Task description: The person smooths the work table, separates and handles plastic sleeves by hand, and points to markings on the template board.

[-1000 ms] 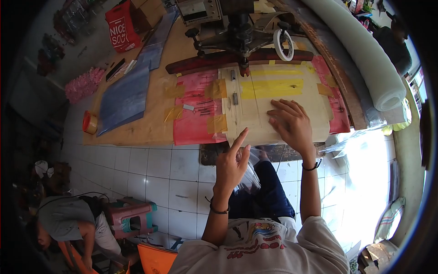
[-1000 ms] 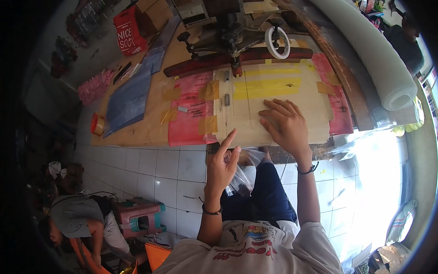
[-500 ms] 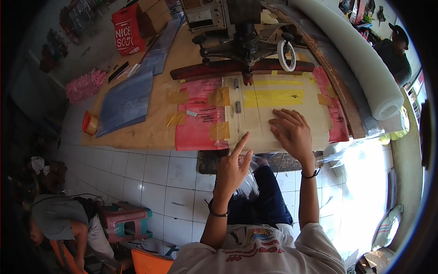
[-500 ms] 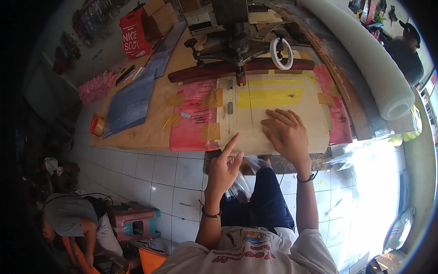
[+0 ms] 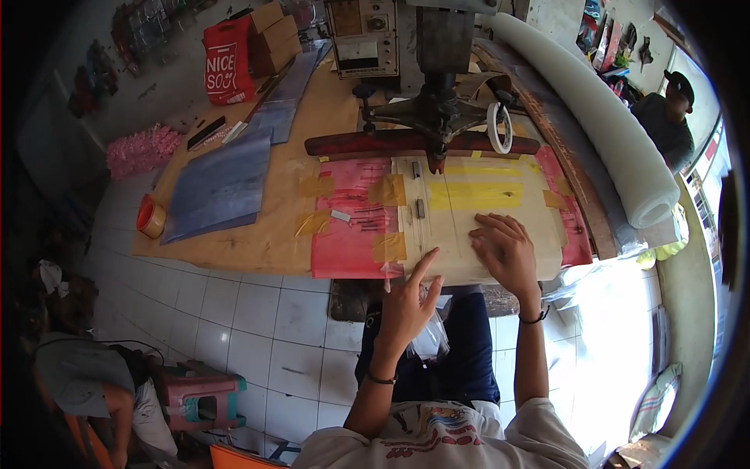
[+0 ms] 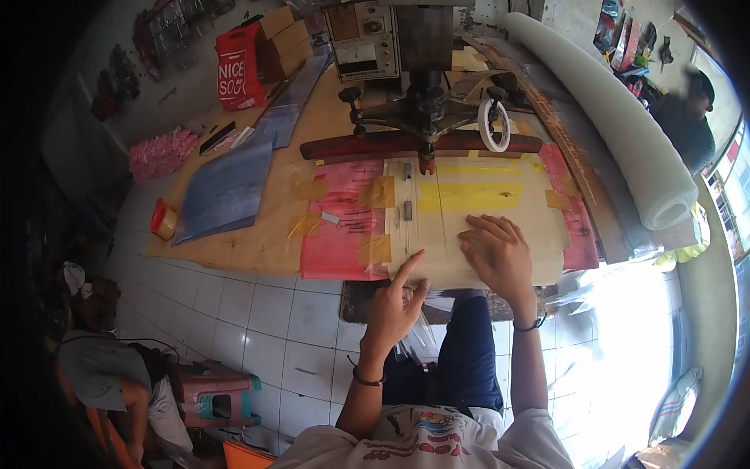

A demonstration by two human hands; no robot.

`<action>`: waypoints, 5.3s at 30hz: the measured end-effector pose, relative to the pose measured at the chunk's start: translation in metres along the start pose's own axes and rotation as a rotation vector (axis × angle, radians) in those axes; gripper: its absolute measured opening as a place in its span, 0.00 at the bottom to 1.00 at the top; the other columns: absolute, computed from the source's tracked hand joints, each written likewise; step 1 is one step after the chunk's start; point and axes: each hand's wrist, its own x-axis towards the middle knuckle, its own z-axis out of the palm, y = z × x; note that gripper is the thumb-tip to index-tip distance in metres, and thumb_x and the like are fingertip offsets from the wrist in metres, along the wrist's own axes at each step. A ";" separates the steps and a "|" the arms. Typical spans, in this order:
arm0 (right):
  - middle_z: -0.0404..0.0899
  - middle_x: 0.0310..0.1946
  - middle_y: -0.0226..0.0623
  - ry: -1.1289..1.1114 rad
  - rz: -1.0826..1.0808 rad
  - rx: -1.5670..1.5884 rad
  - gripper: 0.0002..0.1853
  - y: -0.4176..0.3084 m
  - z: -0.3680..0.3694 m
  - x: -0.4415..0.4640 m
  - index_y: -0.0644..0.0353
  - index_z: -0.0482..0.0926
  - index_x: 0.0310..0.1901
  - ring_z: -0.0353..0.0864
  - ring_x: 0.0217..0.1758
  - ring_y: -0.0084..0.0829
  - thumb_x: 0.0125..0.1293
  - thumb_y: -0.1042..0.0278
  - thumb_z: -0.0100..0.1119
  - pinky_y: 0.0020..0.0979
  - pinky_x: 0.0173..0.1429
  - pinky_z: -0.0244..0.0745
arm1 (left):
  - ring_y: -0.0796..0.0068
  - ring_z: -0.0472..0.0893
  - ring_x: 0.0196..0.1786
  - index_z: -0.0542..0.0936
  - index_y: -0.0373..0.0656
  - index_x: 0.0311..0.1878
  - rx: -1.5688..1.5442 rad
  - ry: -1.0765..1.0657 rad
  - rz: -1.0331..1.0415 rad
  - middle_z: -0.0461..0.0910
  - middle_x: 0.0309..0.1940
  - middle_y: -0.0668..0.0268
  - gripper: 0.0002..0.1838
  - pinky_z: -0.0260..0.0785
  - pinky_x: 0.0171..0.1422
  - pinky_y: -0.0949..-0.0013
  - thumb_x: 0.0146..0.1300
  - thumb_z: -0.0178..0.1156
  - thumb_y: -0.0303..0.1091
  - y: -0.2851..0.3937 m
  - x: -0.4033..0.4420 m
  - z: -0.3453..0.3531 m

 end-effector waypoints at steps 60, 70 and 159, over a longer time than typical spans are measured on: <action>0.74 0.54 0.41 -0.366 -0.049 -0.309 0.29 -0.011 0.030 0.077 0.49 0.76 0.71 0.71 0.61 0.42 0.77 0.43 0.50 0.42 0.68 0.61 | 0.58 0.89 0.34 0.81 0.47 0.59 -0.013 0.112 0.002 0.89 0.40 0.57 0.15 0.77 0.45 0.58 0.72 0.64 0.36 0.022 0.001 0.013; 0.66 0.76 0.50 -0.082 0.072 -0.184 0.31 0.012 0.023 0.020 0.61 0.73 0.70 0.61 0.81 0.51 0.78 0.46 0.51 0.57 0.83 0.51 | 0.58 0.87 0.28 0.80 0.55 0.63 0.023 0.140 -0.013 0.84 0.21 0.60 0.18 0.59 0.75 0.39 0.73 0.64 0.41 0.015 -0.003 0.020; 0.64 0.76 0.55 -0.374 -0.102 -0.119 0.27 0.043 0.099 0.147 0.59 0.68 0.74 0.57 0.82 0.55 0.81 0.54 0.41 0.59 0.83 0.48 | 0.40 0.80 0.63 0.70 0.51 0.76 -0.012 0.083 -0.045 0.81 0.60 0.40 0.29 0.74 0.66 0.51 0.75 0.58 0.48 0.020 0.014 -0.007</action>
